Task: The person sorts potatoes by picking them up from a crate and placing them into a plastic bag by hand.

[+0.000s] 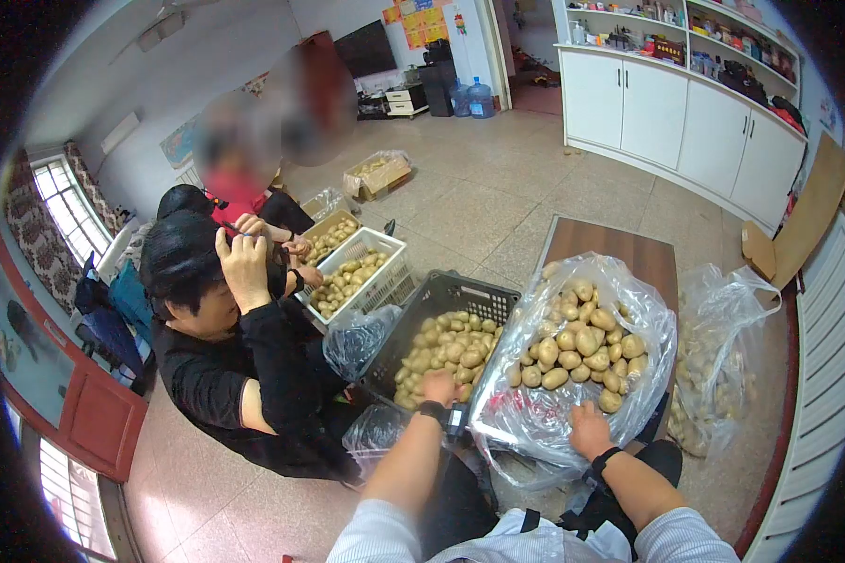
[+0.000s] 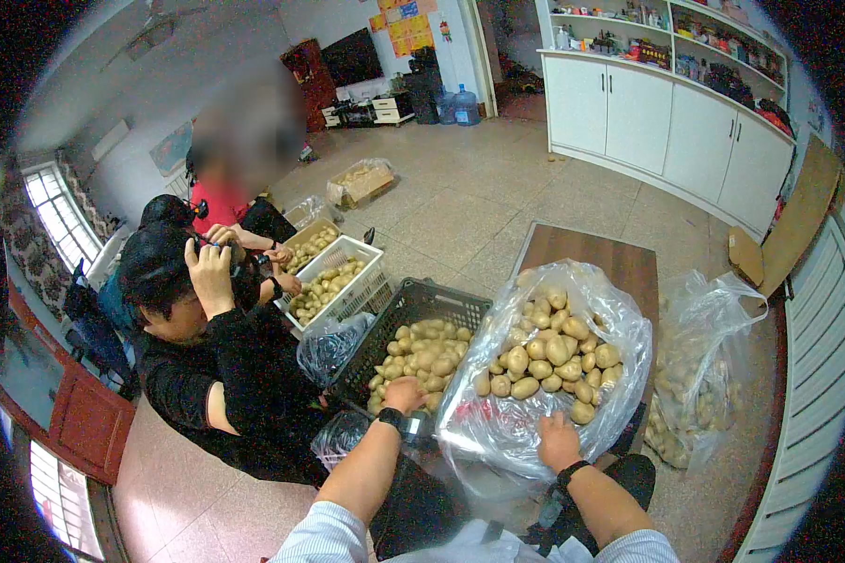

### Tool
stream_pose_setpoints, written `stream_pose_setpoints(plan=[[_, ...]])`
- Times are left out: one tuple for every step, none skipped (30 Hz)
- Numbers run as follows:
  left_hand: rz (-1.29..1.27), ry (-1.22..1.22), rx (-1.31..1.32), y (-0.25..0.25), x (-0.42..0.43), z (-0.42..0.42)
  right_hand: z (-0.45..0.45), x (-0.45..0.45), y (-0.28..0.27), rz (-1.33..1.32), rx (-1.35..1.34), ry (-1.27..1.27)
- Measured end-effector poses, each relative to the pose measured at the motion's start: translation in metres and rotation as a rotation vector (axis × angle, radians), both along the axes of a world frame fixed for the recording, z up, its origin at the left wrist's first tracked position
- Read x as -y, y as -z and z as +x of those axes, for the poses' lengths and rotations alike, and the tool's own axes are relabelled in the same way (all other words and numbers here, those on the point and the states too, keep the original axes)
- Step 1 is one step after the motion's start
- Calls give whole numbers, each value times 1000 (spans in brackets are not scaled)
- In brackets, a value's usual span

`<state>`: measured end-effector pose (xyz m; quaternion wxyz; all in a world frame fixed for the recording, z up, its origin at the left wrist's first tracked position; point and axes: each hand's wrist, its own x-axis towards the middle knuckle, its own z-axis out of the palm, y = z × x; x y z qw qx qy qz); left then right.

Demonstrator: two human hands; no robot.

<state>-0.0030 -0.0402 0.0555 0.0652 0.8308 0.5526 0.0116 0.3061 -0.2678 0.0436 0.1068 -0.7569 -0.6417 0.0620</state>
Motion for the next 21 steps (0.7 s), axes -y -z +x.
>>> stream_pose_setpoints(plan=[[0, 0, 0, 25, -8, -3, 0, 0, 2, -9, 22, 0], [47, 123, 282, 70, -23, -10, 0, 0, 3, -17, 44, 0], [73, 180, 427, 76, -25, -10, -1, 0, 1, -17, 44, 0], [95, 247, 564, 82, -27, -9, -3, 0, -1, -69, 48, 4], [76, 276, 505, 88, -29, -7, -4, 0, -3, -121, 52, 9], [67, 291, 476, 81, -25, 0, -4, 0, -3, -121, 52, 9], [58, 306, 446, 73, -20, 7, -5, 2, -3, -92, 30, 4], [-221, 35, 760, 57, -10, 20, -5, 3, -2, -64, 8, -1], [-378, -98, 905, 38, -3, 27, -5, 3, -1, -65, 8, -1], [-510, -252, 1055, 17, 5, 34, -5, 4, 0, -20, -31, -7], [-570, -314, 1066, -7, 12, 40, -5, 7, 2, 20, -69, -13], [-599, -339, 1088, -15, 20, 42, -4, 7, 4, 4, -67, -14], [-595, -328, 1105, -19, 22, 45, -3, 5, 3, 36, -100, -30], [-590, -329, 1118, -20, 25, 47, 0, 4, 4, 55, -132, -54], [-579, -331, 1132, -21, 26, 48, 0, 1, 6, 98, -143, -53], [-572, -336, 1139, -19, 30, 48, -1, 2, 7, 130, -162, -56], [-563, -347, 1147, -18, 33, 49, -2, 3, 0, 137, -168, -71], [-552, -353, 1155, -20, 33, 49, -6, -1, -10, 156, -180, -87], [-551, -366, 1164, -22, 36, 51, -7, -3, -13, 151, -225, -92], [-548, -380, 1170, -26, 37, 51, -5, -5, -13, 158, -274, -95], [-558, -402, 1149, -40, 42, 53, -3, -2, -14, 140, -302, -120]])
